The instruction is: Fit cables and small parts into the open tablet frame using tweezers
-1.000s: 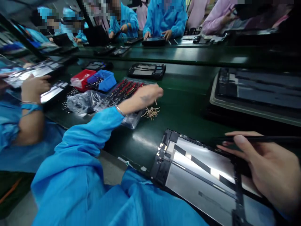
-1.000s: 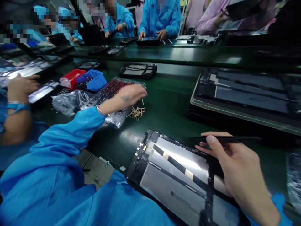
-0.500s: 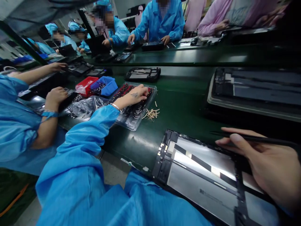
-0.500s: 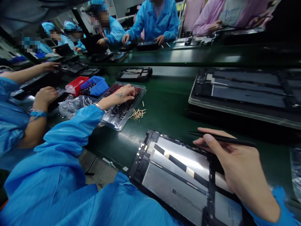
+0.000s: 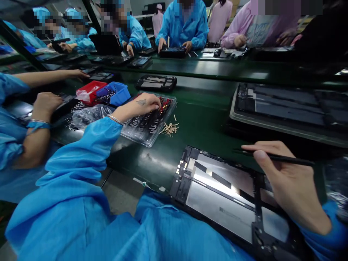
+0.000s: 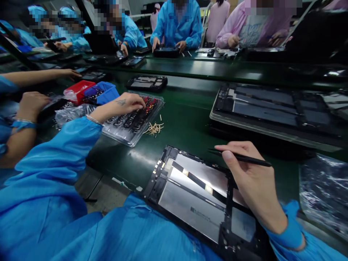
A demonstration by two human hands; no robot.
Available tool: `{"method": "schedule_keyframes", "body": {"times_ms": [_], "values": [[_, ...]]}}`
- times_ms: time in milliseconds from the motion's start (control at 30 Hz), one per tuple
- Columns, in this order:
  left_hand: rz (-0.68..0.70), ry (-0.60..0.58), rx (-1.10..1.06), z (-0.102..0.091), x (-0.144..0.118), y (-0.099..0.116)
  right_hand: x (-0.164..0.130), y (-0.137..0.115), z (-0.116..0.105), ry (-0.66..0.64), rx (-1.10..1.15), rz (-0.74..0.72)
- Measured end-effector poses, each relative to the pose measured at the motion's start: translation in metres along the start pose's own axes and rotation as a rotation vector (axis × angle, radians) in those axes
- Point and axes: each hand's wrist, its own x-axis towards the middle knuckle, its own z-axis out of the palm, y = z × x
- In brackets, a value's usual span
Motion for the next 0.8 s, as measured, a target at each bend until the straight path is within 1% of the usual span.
{"method": "schedule_keyframes", "body": {"times_ms": [33,67,100,133,167,233,267,300,333,400,433,467,500,533,667,800], "values": [[-0.02,0.008,0.024,-0.009,-0.003,0.004,0.001,-0.006,0.0,-0.011,-0.01,-0.083],[-0.038,0.02,0.047,-0.019,-0.006,0.012,0.002,-0.013,0.001,-0.028,0.029,-0.135],[-0.05,0.041,0.067,-0.028,-0.01,0.023,0.004,-0.02,0.004,-0.062,0.113,-0.141],[-0.051,0.073,0.079,-0.035,-0.015,0.039,0.006,-0.027,0.009,-0.12,0.232,-0.094],[-0.035,0.119,0.083,-0.04,-0.02,0.058,0.008,-0.033,0.015,-0.205,0.366,-0.006],[0.063,0.246,0.1,-0.041,-0.03,0.103,0.011,-0.042,0.03,-0.394,0.634,0.21],[0.157,0.31,0.126,-0.036,-0.034,0.125,0.011,-0.045,0.037,-0.479,0.742,0.303],[0.304,0.344,0.168,-0.029,-0.038,0.144,0.011,-0.046,0.043,-0.543,0.828,0.367],[0.49,0.38,0.228,-0.02,-0.041,0.16,0.011,-0.047,0.049,-0.573,0.904,0.402],[0.881,0.506,0.357,-0.001,-0.042,0.18,0.008,-0.047,0.054,-0.553,1.003,0.435],[1.042,0.588,0.413,0.008,-0.041,0.186,0.006,-0.047,0.054,-0.527,1.023,0.449],[1.159,0.666,0.452,0.016,-0.039,0.189,0.005,-0.046,0.053,-0.498,1.027,0.461],[1.232,0.732,0.475,0.022,-0.036,0.191,0.004,-0.046,0.051,-0.471,1.021,0.47],[1.267,0.768,0.485,0.026,-0.033,0.192,0.003,-0.045,0.049,-0.452,1.008,0.474],[1.27,0.762,0.454,0.032,-0.027,0.195,0.002,-0.042,0.044,-0.398,0.921,0.43],[1.269,0.706,0.382,0.035,-0.028,0.196,0.005,-0.04,0.047,-0.333,0.807,0.356]]}}
